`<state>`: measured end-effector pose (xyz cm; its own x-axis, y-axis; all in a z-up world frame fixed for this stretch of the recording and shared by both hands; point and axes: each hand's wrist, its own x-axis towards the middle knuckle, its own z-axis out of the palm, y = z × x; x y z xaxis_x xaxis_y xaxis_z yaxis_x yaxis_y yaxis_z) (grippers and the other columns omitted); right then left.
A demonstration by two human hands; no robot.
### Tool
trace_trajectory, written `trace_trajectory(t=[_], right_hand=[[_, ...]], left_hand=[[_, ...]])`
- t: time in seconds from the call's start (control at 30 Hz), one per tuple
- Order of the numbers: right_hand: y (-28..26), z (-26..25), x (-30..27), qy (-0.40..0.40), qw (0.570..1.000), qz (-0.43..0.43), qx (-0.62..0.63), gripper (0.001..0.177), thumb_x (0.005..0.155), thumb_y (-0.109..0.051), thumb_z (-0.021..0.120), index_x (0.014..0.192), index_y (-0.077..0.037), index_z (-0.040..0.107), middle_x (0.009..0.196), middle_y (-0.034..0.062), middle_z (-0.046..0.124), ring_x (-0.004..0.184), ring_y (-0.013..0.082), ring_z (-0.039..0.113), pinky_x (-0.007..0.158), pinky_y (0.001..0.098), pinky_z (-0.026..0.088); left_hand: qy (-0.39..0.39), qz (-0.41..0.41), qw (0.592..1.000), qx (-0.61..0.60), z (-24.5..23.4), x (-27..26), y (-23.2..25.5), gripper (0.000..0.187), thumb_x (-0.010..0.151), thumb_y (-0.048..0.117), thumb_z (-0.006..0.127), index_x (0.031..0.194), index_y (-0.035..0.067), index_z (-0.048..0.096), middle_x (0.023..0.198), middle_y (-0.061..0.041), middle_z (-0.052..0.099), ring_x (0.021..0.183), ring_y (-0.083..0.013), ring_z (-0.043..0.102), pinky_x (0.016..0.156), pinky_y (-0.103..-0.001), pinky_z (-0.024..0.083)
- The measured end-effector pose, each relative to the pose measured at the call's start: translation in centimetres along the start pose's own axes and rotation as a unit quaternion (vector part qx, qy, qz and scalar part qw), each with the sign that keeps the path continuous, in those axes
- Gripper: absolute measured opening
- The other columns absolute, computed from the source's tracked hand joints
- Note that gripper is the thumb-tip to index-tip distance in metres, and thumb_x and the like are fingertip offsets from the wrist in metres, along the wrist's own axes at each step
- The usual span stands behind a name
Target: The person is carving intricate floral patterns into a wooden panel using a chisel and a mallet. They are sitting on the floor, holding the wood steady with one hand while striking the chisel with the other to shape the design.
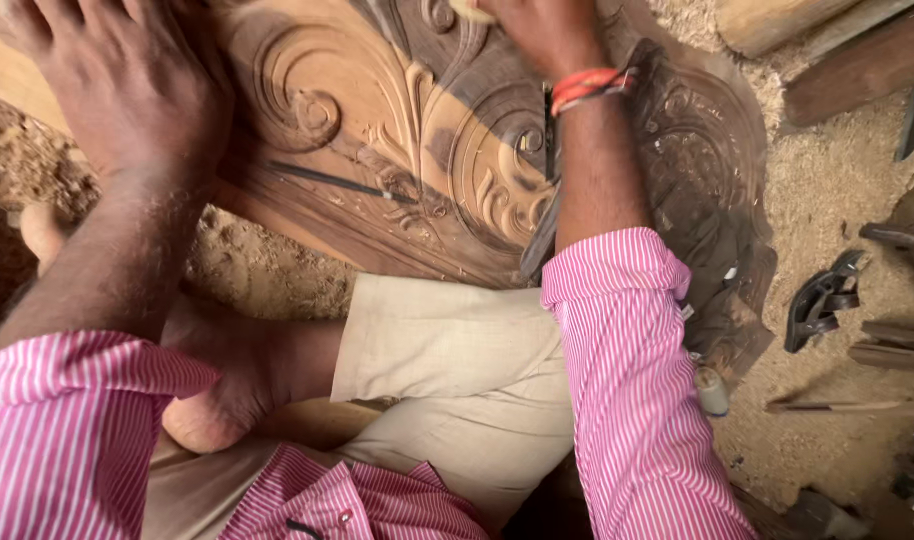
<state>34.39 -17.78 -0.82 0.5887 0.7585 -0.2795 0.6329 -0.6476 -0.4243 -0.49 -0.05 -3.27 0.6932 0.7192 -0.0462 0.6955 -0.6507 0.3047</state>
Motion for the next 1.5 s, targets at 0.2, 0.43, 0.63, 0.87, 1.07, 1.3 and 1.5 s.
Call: trace_trajectory(t=[0.2,0.43,0.63,0.87,1.07,1.3,1.5], right_hand=[[-0.6,-1.1,-3.6,0.013,0.988,-0.144,0.051,0.022,0.092,-0.012,0.086,0.105,0.001,0.074,0.103,0.0162,0.078,0.097,0.0291,0.075,0.085,0.0377,0.056],[-0.9,1.9,-2.8,0.128,0.981,-0.117,0.091,0.024,0.093,-0.009,0.080,0.112,0.000,0.069,0.107,0.0148,0.078,0.098,0.0205,0.076,0.085,0.0340,0.061],[-1.0,2.9,-7.2,0.151,0.981,0.038,0.112,0.014,0.091,-0.011,0.077,0.103,-0.007,0.072,0.096,0.0107,0.079,0.087,0.0189,0.076,0.078,0.0330,0.059],[-3.0,6.7,-7.9,0.399,0.917,-0.017,-0.003,0.023,0.088,-0.013,0.079,0.109,-0.010,0.069,0.112,0.0080,0.070,0.104,0.0282,0.066,0.091,0.0418,0.053],[-5.3,7.5,-10.2,0.336,0.940,0.053,-0.020,0.028,0.100,-0.017,0.069,0.127,-0.012,0.070,0.127,0.0068,0.062,0.118,0.0296,0.060,0.103,0.0439,0.048],[-5.5,8.0,-10.3,0.271,0.949,0.028,-0.159,0.046,0.102,-0.027,0.061,0.145,-0.013,0.062,0.156,0.0027,0.055,0.134,0.0312,0.050,0.116,0.0497,0.038],[-4.5,7.5,-11.2,0.277,0.956,0.011,-0.100,0.052,0.096,-0.021,0.066,0.147,-0.019,0.063,0.153,0.0098,0.056,0.136,0.0342,0.049,0.117,0.0438,0.044]], left_hand=[[0.086,0.023,0.990,-0.107,0.1,-0.1,-0.5,0.046,0.109,0.007,0.034,0.151,-0.011,0.038,0.151,-0.044,0.038,0.146,-0.0616,0.026,0.121,-0.074,0.009],[0.052,0.003,0.995,-0.079,0.3,-0.1,-0.5,0.043,0.114,0.011,0.036,0.152,-0.011,0.037,0.147,-0.045,0.036,0.151,-0.0608,0.024,0.125,-0.074,0.008],[0.076,0.026,0.990,-0.118,-0.5,-0.1,-0.5,0.049,0.109,0.007,0.038,0.154,-0.010,0.038,0.152,-0.042,0.034,0.149,-0.0598,0.023,0.123,-0.073,0.008],[0.081,0.028,0.990,-0.113,-1.7,-0.2,0.3,0.052,0.107,0.002,0.039,0.158,-0.009,0.036,0.158,-0.041,0.032,0.152,-0.0589,0.020,0.124,-0.072,0.009],[0.089,0.025,0.983,-0.157,-2.4,0.1,0.7,0.055,0.105,0.003,0.035,0.157,-0.014,0.032,0.159,-0.043,0.027,0.151,-0.0603,0.018,0.124,-0.071,0.009],[0.084,0.027,0.988,-0.124,-1.6,-0.1,0.2,0.050,0.110,0.004,0.036,0.156,-0.015,0.035,0.154,-0.042,0.030,0.153,-0.0585,0.020,0.127,-0.071,0.010],[0.074,0.023,0.994,-0.070,-0.9,-0.3,-0.3,0.038,0.110,0.007,0.039,0.145,-0.008,0.043,0.158,-0.034,0.034,0.154,-0.0502,0.023,0.130,-0.065,0.013]])
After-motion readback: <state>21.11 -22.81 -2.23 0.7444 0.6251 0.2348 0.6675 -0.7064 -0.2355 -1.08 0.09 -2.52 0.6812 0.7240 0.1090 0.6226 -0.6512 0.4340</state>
